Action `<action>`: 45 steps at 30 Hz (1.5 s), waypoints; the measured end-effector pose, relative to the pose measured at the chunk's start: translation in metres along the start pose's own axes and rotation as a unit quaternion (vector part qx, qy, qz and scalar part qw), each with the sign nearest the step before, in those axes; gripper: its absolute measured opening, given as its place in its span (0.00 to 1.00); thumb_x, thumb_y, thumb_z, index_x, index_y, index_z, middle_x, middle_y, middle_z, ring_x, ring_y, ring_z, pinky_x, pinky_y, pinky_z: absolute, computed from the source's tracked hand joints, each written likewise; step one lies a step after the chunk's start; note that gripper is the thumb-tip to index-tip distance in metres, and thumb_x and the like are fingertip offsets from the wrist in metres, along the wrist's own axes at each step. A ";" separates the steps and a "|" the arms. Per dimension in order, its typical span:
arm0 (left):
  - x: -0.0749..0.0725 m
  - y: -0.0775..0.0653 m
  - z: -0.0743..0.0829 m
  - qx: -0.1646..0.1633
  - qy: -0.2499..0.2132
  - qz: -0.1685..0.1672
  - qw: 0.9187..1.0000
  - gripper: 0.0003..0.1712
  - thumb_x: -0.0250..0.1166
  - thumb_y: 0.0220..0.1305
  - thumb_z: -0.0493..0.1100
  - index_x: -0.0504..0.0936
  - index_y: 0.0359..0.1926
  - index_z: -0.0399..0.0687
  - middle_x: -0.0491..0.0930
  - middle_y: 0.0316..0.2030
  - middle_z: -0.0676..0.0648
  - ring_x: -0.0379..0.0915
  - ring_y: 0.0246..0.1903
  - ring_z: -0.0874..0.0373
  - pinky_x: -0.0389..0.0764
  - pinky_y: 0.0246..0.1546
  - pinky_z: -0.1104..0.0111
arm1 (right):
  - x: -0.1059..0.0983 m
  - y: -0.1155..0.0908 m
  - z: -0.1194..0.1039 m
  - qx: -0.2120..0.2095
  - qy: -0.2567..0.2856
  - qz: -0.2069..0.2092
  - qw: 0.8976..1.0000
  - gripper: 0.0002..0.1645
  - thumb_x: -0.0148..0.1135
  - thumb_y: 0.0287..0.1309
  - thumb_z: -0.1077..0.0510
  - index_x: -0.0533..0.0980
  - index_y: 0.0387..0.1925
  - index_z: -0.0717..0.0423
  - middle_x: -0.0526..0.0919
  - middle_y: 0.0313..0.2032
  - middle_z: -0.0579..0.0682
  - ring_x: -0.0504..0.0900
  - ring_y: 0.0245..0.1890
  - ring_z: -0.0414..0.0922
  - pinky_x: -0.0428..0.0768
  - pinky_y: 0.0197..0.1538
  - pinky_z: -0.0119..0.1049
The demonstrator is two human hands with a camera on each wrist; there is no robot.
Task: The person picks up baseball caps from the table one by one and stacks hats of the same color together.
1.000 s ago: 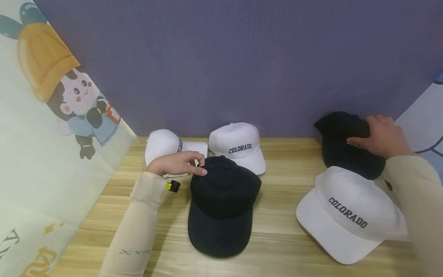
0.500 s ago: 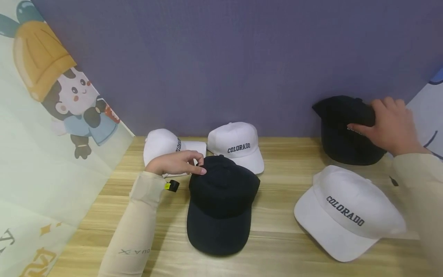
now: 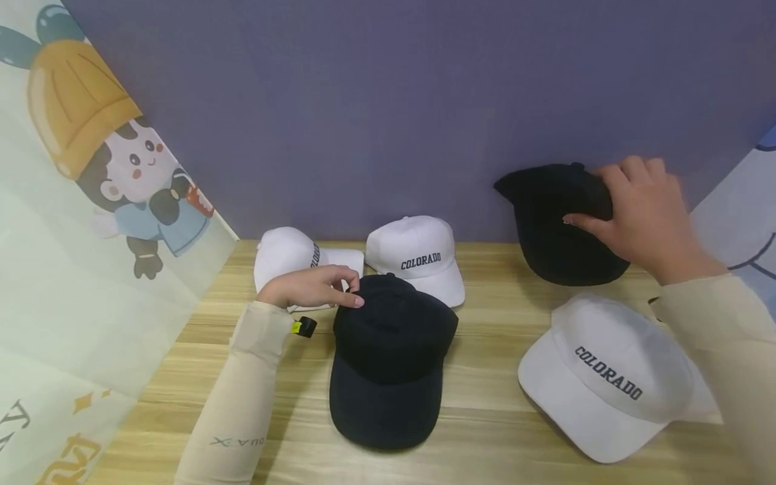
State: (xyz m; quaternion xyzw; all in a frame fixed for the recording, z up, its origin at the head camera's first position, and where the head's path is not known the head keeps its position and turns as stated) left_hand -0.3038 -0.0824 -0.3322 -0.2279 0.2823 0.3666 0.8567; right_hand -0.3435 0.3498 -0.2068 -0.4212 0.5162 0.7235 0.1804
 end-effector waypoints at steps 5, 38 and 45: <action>0.001 0.000 0.000 -0.002 0.004 0.001 1.000 0.20 0.62 0.56 0.59 0.73 0.34 0.48 0.68 0.27 0.46 0.61 0.21 0.55 0.67 0.28 0.65 | -0.015 0.005 -0.039 -0.036 0.045 0.023 0.998 0.47 0.74 0.30 0.47 0.67 0.52 0.69 0.67 0.43 0.66 0.61 0.45 0.65 0.58 0.46 0.59; 0.000 0.002 0.000 0.015 -0.002 -0.004 1.000 0.11 0.62 0.57 0.51 0.74 0.34 0.50 0.72 0.32 0.48 0.66 0.25 0.51 0.69 0.29 0.64 | -0.001 -0.021 -0.219 -0.100 0.250 -0.108 0.957 0.32 0.61 0.44 0.29 0.68 0.46 0.40 0.67 0.43 0.36 0.64 0.44 0.39 0.66 0.42 0.38; -0.002 0.001 -0.002 0.018 -0.006 -0.013 1.000 0.19 0.53 0.55 0.32 0.76 0.45 0.56 0.74 0.39 0.49 0.69 0.26 0.52 0.70 0.30 0.65 | 0.006 -0.023 -0.234 -0.072 0.259 -0.129 0.954 0.33 0.60 0.43 0.27 0.67 0.46 0.40 0.68 0.43 0.37 0.64 0.45 0.40 0.67 0.41 0.38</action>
Point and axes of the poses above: each hand's wrist, its own y-axis towards the middle knuckle, its own x-axis out of the palm, z = x × y, the point moved 5 cm from there along y, towards the middle knuckle
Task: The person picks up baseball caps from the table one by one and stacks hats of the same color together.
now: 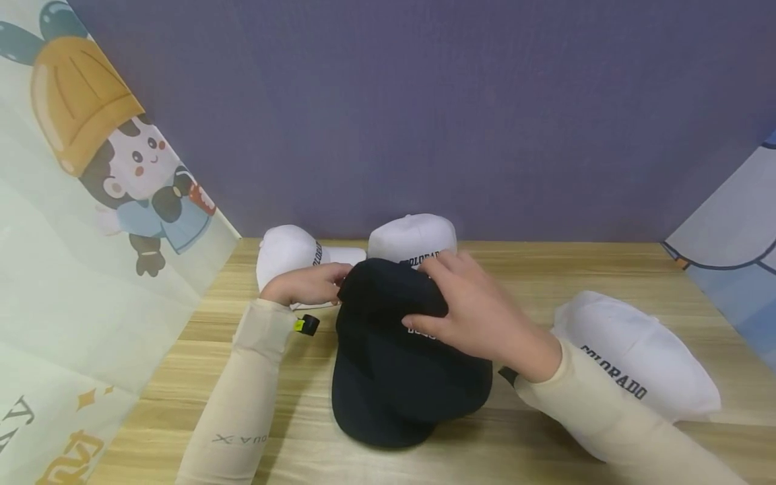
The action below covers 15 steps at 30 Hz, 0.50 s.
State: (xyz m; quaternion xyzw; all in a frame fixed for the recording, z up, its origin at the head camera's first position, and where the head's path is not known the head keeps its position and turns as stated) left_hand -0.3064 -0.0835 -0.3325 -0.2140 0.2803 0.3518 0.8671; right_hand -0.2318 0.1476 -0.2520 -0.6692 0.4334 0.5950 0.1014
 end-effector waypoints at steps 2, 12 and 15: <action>0.000 0.000 -0.001 -0.001 -0.003 0.001 1.000 0.22 0.51 0.53 0.30 0.76 0.45 0.56 0.73 0.38 0.49 0.67 0.26 0.54 0.70 0.30 0.66 | 0.003 0.000 -0.002 0.005 -0.003 0.000 1.000 0.34 0.59 0.43 0.27 0.67 0.47 0.40 0.68 0.45 0.38 0.64 0.46 0.40 0.67 0.41 0.39; -0.012 -0.004 0.000 0.005 0.004 0.076 0.997 0.10 0.47 0.67 0.41 0.73 0.44 0.55 0.72 0.41 0.50 0.70 0.34 0.53 0.71 0.32 0.64 | 0.017 0.001 -0.008 0.024 -0.008 0.006 1.000 0.34 0.57 0.44 0.26 0.66 0.45 0.40 0.67 0.43 0.37 0.66 0.43 0.40 0.67 0.39 0.39; -0.017 -0.006 0.005 0.028 -0.012 0.111 0.993 0.11 0.46 0.70 0.50 0.73 0.41 0.53 0.72 0.38 0.48 0.70 0.34 0.54 0.72 0.35 0.63 | 0.021 0.001 -0.008 0.025 -0.007 0.012 1.000 0.33 0.57 0.44 0.26 0.66 0.45 0.41 0.67 0.41 0.37 0.66 0.42 0.40 0.67 0.39 0.39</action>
Point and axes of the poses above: each hand's wrist, its own y-axis towards the middle knuckle, its own x-axis out of the palm, z = x × y, the point moved 5 cm from there along y, towards the middle knuckle
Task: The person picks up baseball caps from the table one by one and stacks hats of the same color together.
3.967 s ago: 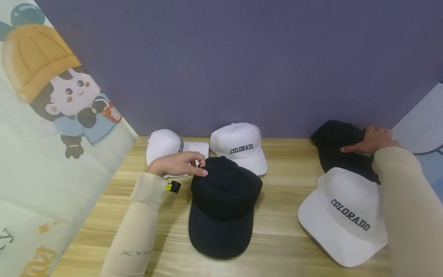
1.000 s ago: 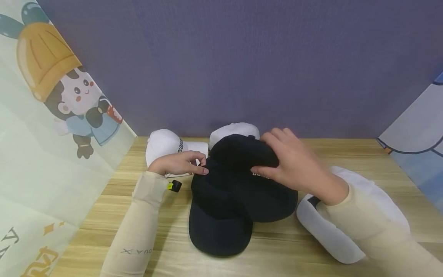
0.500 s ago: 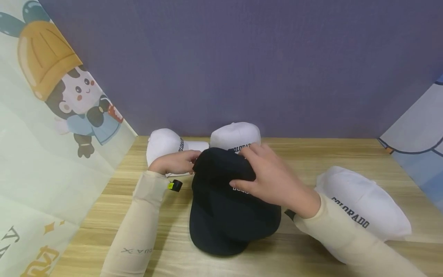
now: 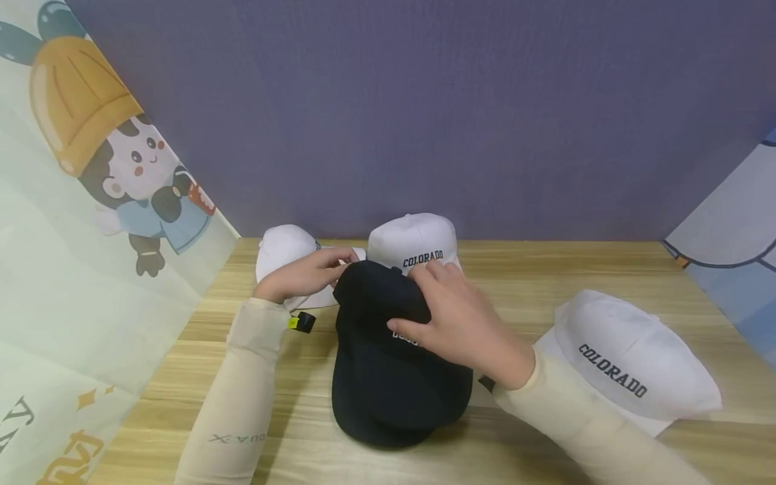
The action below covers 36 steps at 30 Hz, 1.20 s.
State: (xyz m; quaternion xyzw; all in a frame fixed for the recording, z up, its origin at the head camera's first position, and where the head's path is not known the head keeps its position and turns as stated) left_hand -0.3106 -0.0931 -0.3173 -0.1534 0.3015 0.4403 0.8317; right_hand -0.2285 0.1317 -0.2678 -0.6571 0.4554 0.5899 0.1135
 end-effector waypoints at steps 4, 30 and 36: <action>-0.003 0.001 0.009 0.028 -0.047 0.012 0.998 0.20 0.46 0.68 0.60 0.75 0.41 0.52 0.73 0.39 0.48 0.70 0.40 0.55 0.71 0.42 0.59 | 0.006 0.001 0.002 0.001 -0.001 0.009 1.000 0.35 0.58 0.44 0.26 0.66 0.45 0.43 0.67 0.41 0.37 0.66 0.41 0.40 0.67 0.38 0.38; 0.018 0.000 0.053 0.184 -0.154 -0.133 0.962 0.13 0.50 0.68 0.42 0.77 0.49 0.48 0.77 0.41 0.45 0.73 0.39 0.51 0.70 0.41 0.55 | 0.024 0.016 0.032 0.005 0.162 -0.096 0.982 0.42 0.54 0.51 0.30 0.55 0.60 0.44 0.64 0.54 0.43 0.65 0.53 0.43 0.64 0.52 0.40; 0.020 0.000 0.054 0.176 -0.168 -0.139 0.960 0.14 0.49 0.68 0.42 0.76 0.50 0.46 0.77 0.42 0.43 0.73 0.40 0.50 0.70 0.42 0.55 | 0.028 0.021 0.051 0.018 0.231 -0.146 0.962 0.23 0.48 0.61 0.37 0.63 0.55 0.36 0.73 0.47 0.40 0.73 0.45 0.38 0.69 0.47 0.38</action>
Point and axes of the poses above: each hand's wrist, its own y-axis towards the middle knuckle, its own x-axis out of the palm, z = x × y, the point moved 5 cm from there along y, towards the middle knuckle
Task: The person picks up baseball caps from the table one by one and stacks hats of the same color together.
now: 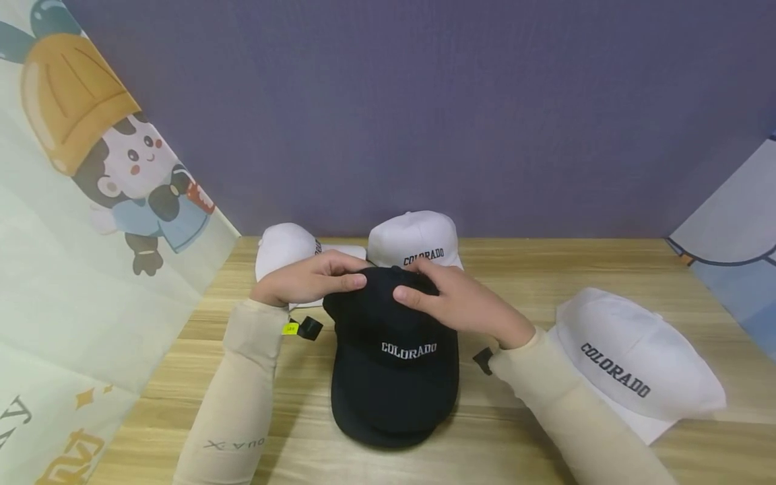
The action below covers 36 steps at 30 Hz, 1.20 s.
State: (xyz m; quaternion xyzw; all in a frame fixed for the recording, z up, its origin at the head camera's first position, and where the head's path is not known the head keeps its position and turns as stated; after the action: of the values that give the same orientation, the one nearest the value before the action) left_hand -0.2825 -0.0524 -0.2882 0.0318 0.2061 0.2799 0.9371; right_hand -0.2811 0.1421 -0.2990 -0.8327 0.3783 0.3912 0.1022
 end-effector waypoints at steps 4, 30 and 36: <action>0.000 0.000 -0.002 -0.012 0.009 0.012 1.000 0.13 0.50 0.68 0.43 0.77 0.48 0.47 0.77 0.40 0.44 0.73 0.38 0.51 0.70 0.41 0.56 | -0.004 0.000 0.006 -0.022 0.014 -0.021 0.999 0.17 0.48 0.63 0.41 0.68 0.50 0.39 0.75 0.44 0.41 0.74 0.43 0.39 0.69 0.45 0.37; -0.004 0.000 -0.022 -0.091 0.091 0.008 0.992 0.12 0.51 0.67 0.50 0.76 0.36 0.48 0.72 0.30 0.47 0.69 0.33 0.57 0.69 0.39 0.63 | 0.011 -0.002 0.020 0.025 0.084 -0.133 0.987 0.17 0.50 0.63 0.42 0.71 0.36 0.51 0.73 0.29 0.51 0.73 0.27 0.44 0.71 0.33 0.39; -0.007 -0.003 -0.026 -0.110 0.142 0.022 0.984 0.11 0.56 0.64 0.51 0.75 0.33 0.49 0.70 0.27 0.49 0.67 0.31 0.59 0.67 0.36 0.65 | 0.014 0.002 0.026 0.016 0.072 -0.114 0.991 0.16 0.53 0.61 0.43 0.70 0.32 0.52 0.68 0.23 0.50 0.67 0.21 0.43 0.67 0.27 0.38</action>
State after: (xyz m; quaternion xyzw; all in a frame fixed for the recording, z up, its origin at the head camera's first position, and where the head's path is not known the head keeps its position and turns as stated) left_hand -0.2971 -0.0601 -0.3102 -0.1067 0.3040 0.3225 0.8900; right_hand -0.2921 0.1457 -0.3265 -0.8946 0.2938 0.3099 0.1317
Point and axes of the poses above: each hand's wrist, its own y-axis towards the middle knuckle, its own x-axis out of the palm, z = x × y, the point moved 5 cm from there along y, towards the middle knuckle
